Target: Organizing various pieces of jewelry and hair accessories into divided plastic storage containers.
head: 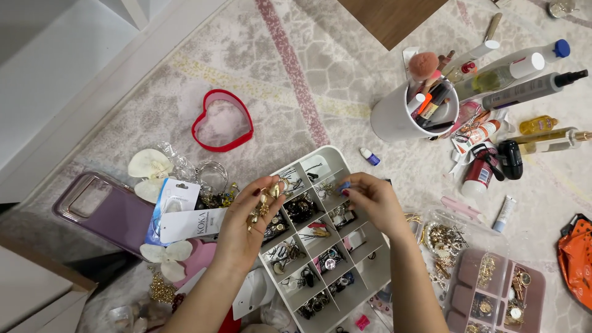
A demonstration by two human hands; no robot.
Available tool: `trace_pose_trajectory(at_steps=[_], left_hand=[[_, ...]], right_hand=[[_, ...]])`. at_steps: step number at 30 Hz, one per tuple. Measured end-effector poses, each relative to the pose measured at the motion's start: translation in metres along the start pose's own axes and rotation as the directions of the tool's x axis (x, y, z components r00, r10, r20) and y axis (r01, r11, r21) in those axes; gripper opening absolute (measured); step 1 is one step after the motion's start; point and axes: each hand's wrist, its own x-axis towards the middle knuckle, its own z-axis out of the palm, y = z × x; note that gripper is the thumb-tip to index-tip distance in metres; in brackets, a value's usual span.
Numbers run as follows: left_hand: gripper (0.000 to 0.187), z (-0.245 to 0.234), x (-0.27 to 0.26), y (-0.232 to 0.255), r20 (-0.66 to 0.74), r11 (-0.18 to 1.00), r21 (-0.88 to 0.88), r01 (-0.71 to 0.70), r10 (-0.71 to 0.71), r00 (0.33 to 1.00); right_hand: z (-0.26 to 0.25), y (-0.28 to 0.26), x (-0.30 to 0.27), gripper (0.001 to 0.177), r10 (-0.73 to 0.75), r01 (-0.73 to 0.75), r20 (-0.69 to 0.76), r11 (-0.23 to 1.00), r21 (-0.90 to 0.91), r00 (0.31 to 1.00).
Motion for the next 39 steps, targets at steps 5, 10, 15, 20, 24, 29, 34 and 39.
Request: trace_pose_trajectory(at_steps=[5,10,15,20,24,29,34,39], left_hand=[[0.038,0.016,-0.011,0.009,0.049,0.996,-0.068,0.065,-0.062,0.997],[0.045,0.017,-0.013,0.012,0.102,0.983,-0.15,0.11,-0.095,0.99],[0.044,0.009,-0.011,0.008,0.064,0.987,-0.123,0.106,-0.098,0.993],[0.044,0.016,-0.012,0.012,0.044,0.987,-0.121,0.108,-0.103,0.994],[0.054,0.02,-0.013,0.012,0.127,0.98,-0.178,0.094,-0.072,0.989],[0.06,0.02,-0.017,0.008,0.201,0.966,-0.214,0.142,-0.099,0.975],[0.061,0.018,-0.02,0.004,0.263,0.942,-0.288,0.173,-0.096,0.96],[0.066,0.018,-0.018,-0.001,0.337,0.916,-0.347,0.203,-0.08,0.938]], right_hand=[[-0.003,-0.009,-0.009,0.018,-0.045,0.028,0.068,0.972,0.235,0.997],[-0.008,-0.004,0.001,0.02,-0.112,0.115,-0.028,0.968,0.223,0.993],[0.011,-0.042,0.017,0.028,-0.181,0.161,-0.13,0.975,-0.15,0.975],[0.022,-0.07,0.016,0.022,-0.267,0.199,-0.054,0.825,-0.529,0.962],[0.025,-0.024,0.028,0.007,-0.13,0.282,0.278,0.008,-0.959,0.952],[0.037,0.008,0.035,0.01,-0.157,0.326,0.345,-0.134,-0.936,0.926],[0.045,0.014,0.034,0.01,-0.129,0.294,0.323,-0.203,-0.934,0.937],[0.043,0.013,0.032,0.006,-0.212,0.267,0.3,-0.168,-0.949,0.93]])
